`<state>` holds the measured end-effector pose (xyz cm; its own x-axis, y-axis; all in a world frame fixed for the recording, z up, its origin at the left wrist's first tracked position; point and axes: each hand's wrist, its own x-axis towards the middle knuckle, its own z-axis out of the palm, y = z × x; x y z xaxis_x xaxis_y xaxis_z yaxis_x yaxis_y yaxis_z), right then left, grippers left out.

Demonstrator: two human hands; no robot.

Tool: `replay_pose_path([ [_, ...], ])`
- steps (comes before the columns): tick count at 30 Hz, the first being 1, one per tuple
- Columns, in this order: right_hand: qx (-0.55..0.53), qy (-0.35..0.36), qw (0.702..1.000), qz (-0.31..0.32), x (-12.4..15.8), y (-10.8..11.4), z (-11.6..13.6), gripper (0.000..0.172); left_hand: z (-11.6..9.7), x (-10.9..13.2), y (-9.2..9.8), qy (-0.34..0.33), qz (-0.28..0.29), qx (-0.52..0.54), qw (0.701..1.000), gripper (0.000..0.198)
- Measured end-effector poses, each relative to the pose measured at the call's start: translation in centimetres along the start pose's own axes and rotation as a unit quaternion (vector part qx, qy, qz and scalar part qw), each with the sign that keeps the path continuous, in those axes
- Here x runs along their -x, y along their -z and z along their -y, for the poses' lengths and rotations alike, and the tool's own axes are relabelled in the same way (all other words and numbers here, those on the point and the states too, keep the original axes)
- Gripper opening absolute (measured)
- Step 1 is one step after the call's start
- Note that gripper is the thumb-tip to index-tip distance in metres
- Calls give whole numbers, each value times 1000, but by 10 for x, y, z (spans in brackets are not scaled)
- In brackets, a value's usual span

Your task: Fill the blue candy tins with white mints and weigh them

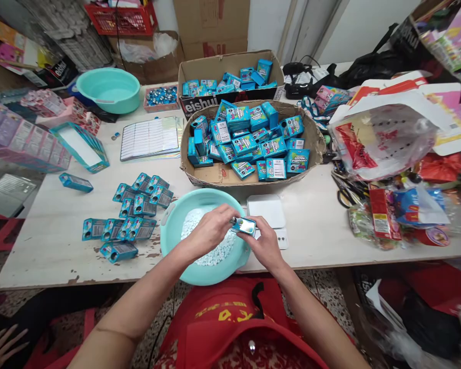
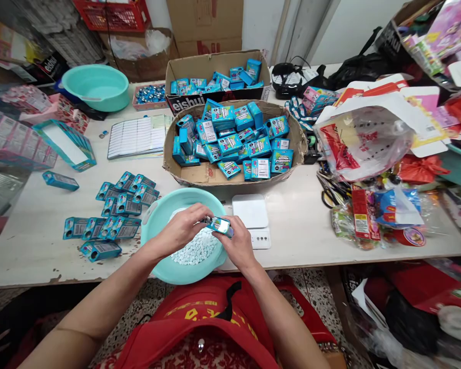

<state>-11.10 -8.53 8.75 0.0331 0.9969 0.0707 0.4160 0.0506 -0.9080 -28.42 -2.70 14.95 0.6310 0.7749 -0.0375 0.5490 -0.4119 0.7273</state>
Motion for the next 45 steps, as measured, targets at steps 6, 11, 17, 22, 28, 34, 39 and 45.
replay_pose_path([
  [6,-22,-11,1000,-10,5,3,2,27,-1,7,1,-3,-104,42,994,25],
  [11,-45,33,998,31,15,-5,11,30,2,26,-12,-30,15,-58,998,41],
  [17,133,93,985,-55,26,-35,-20,62,25,73,-2,89,-192,-102,972,31],
  [22,231,78,968,-51,24,-41,-61,63,61,173,26,296,-355,-166,871,31],
  [28,130,187,973,-42,-15,-61,-24,51,119,256,-29,544,-352,-128,751,33],
  [34,-49,179,975,119,-76,-130,23,44,188,231,-72,492,-603,-65,624,43],
  [39,-161,-115,948,250,-140,-192,46,92,214,235,-84,419,-707,77,565,104],
  [45,-124,-330,865,357,-202,-273,47,121,244,224,-85,400,-692,154,581,122],
])
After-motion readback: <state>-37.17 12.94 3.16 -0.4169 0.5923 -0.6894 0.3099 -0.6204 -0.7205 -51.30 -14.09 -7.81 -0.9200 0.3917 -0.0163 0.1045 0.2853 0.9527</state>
